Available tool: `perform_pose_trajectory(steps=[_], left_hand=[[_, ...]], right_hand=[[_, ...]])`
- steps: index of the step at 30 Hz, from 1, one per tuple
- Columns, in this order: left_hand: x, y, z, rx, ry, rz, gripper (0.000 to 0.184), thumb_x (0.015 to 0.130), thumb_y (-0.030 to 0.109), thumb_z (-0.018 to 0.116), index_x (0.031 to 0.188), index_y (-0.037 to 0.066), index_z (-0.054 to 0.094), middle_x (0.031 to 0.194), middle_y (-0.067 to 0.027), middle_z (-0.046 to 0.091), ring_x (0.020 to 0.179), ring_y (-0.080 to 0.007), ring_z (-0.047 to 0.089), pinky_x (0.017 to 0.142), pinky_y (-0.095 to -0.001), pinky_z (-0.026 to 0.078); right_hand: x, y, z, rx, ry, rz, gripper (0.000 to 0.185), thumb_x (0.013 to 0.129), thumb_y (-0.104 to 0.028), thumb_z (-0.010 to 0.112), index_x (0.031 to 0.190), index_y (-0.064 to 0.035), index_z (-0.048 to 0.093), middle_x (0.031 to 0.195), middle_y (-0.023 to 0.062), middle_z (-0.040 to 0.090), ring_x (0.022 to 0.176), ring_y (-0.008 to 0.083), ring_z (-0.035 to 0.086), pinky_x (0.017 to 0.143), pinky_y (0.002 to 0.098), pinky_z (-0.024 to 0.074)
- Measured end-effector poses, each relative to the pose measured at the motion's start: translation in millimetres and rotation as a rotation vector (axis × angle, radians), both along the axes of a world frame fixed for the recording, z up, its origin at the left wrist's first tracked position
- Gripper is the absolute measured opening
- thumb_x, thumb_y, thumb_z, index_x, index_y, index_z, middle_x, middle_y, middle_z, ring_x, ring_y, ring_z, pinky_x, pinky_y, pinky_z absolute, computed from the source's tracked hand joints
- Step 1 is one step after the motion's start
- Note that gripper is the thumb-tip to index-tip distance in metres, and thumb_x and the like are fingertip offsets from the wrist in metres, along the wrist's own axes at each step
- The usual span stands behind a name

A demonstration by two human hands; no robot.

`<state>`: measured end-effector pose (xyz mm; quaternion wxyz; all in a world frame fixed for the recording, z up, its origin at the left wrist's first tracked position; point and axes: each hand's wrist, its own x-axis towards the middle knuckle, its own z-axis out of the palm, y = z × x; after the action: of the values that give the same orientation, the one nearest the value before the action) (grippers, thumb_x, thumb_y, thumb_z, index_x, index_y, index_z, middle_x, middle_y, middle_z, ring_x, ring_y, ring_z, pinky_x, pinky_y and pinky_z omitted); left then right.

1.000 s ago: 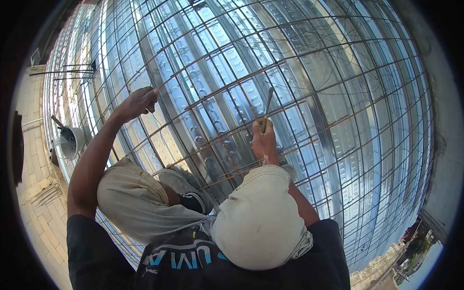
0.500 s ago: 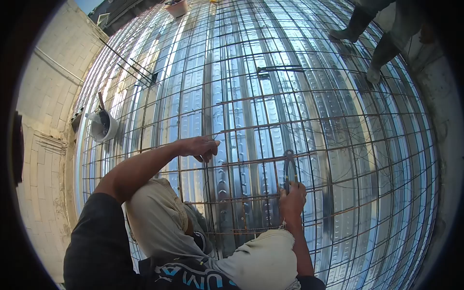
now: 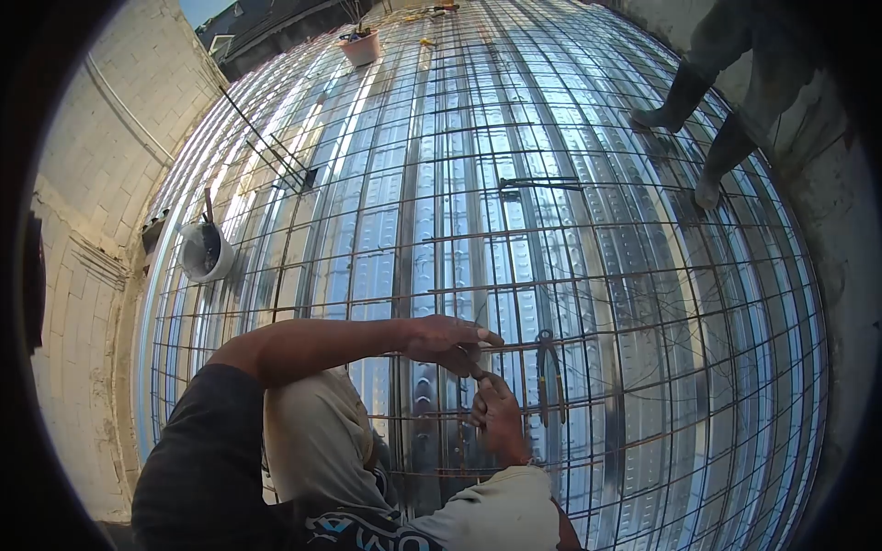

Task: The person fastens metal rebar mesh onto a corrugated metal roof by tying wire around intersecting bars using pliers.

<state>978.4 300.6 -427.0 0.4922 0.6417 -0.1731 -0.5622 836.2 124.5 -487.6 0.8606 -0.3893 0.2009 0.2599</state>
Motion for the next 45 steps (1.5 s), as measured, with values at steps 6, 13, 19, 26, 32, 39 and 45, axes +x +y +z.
perform_pose_trajectory(steps=[6, 13, 19, 26, 32, 39, 45], left_hand=[[-4.3, -0.8, 5.1, -0.073, 0.315, 0.096, 0.067, 0.098, 0.052, 0.043, 0.144, 0.003, 0.037, 0.123, -0.0246, 0.052, 0.122, -0.0346, 0.053, 0.107, -0.0430, 0.042], [1.3, 2.7, -21.7, 0.027, 0.054, 0.115, 0.050, 0.098, 0.042, 0.053, 0.124, -0.001, 0.058, 0.104, -0.0147, 0.064, 0.097, -0.0231, 0.065, 0.089, -0.0345, 0.053], [5.2, 2.9, -24.3, 0.203, -0.401, 0.034, 0.036, 0.099, 0.027, 0.050, 0.110, -0.004, 0.065, 0.083, -0.0087, 0.067, 0.076, -0.0151, 0.063, 0.073, -0.0311, 0.053], [7.7, 3.6, -35.4, 0.139, -0.381, -0.039, 0.038, 0.099, 0.029, 0.049, 0.112, -0.004, 0.064, 0.086, -0.0093, 0.068, 0.077, -0.0156, 0.064, 0.073, -0.0319, 0.052], [1.4, 0.1, -25.6, 0.130, -0.337, -0.125, 0.046, 0.098, 0.038, 0.052, 0.119, -0.002, 0.063, 0.092, -0.0114, 0.068, 0.084, -0.0195, 0.064, 0.079, -0.0356, 0.051], [2.5, 9.3, -65.1, 0.197, -0.505, -0.300, 0.043, 0.095, 0.040, 0.054, 0.109, 0.002, 0.067, 0.091, -0.0105, 0.066, 0.082, -0.0194, 0.064, 0.074, -0.0356, 0.052], [16.7, 20.5, -104.3, 0.341, -0.637, -0.533, 0.046, 0.093, 0.042, 0.054, 0.112, 0.002, 0.065, 0.100, -0.0152, 0.067, 0.090, -0.0293, 0.065, 0.081, -0.0424, 0.051]], right_hand=[[-19.3, -5.8, -21.0, 0.347, 0.118, 0.049, 0.023, 0.098, -0.034, 0.055, 0.107, -0.0132, 0.055, 0.057, -0.0057, 0.028, 0.046, 0.0065, 0.025, 0.045, 0.0248, 0.0268], [-23.7, -2.2, -24.2, 0.392, 0.213, 0.016, 0.023, 0.099, -0.031, 0.055, 0.106, -0.0090, 0.055, 0.057, -0.0059, 0.027, 0.046, 0.0060, 0.024, 0.045, 0.0242, 0.0241], [-21.2, 5.4, -28.5, 0.382, 0.198, -0.006, 0.022, 0.098, -0.029, 0.056, 0.106, -0.0089, 0.055, 0.057, -0.0059, 0.030, 0.044, 0.0064, 0.025, 0.043, 0.0248, 0.0245], [-26.3, 3.6, -32.9, 0.288, 0.136, 0.031, 0.022, 0.098, -0.025, 0.055, 0.109, -0.0059, 0.053, 0.062, -0.0043, 0.036, 0.050, 0.0080, 0.034, 0.050, 0.0271, 0.0328], [-14.1, -6.3, -8.1, 0.080, 0.103, 0.129, 0.026, 0.099, -0.025, 0.052, 0.117, -0.0070, 0.051, 0.073, -0.0008, 0.048, 0.053, 0.0083, 0.039, 0.052, 0.0263, 0.0353], [24.2, -48.8, 7.9, -0.461, -0.043, 0.290, 0.023, 0.097, -0.020, 0.054, 0.113, -0.0034, 0.058, 0.065, -0.0030, 0.046, 0.049, 0.0044, 0.036, 0.042, 0.0222, 0.0277], [132.5, -98.4, 39.9, -1.220, -0.514, 0.384, 0.027, 0.093, -0.016, 0.056, 0.110, 0.0024, 0.064, 0.075, 0.0036, 0.059, 0.060, 0.0094, 0.051, 0.055, 0.0280, 0.0421]])
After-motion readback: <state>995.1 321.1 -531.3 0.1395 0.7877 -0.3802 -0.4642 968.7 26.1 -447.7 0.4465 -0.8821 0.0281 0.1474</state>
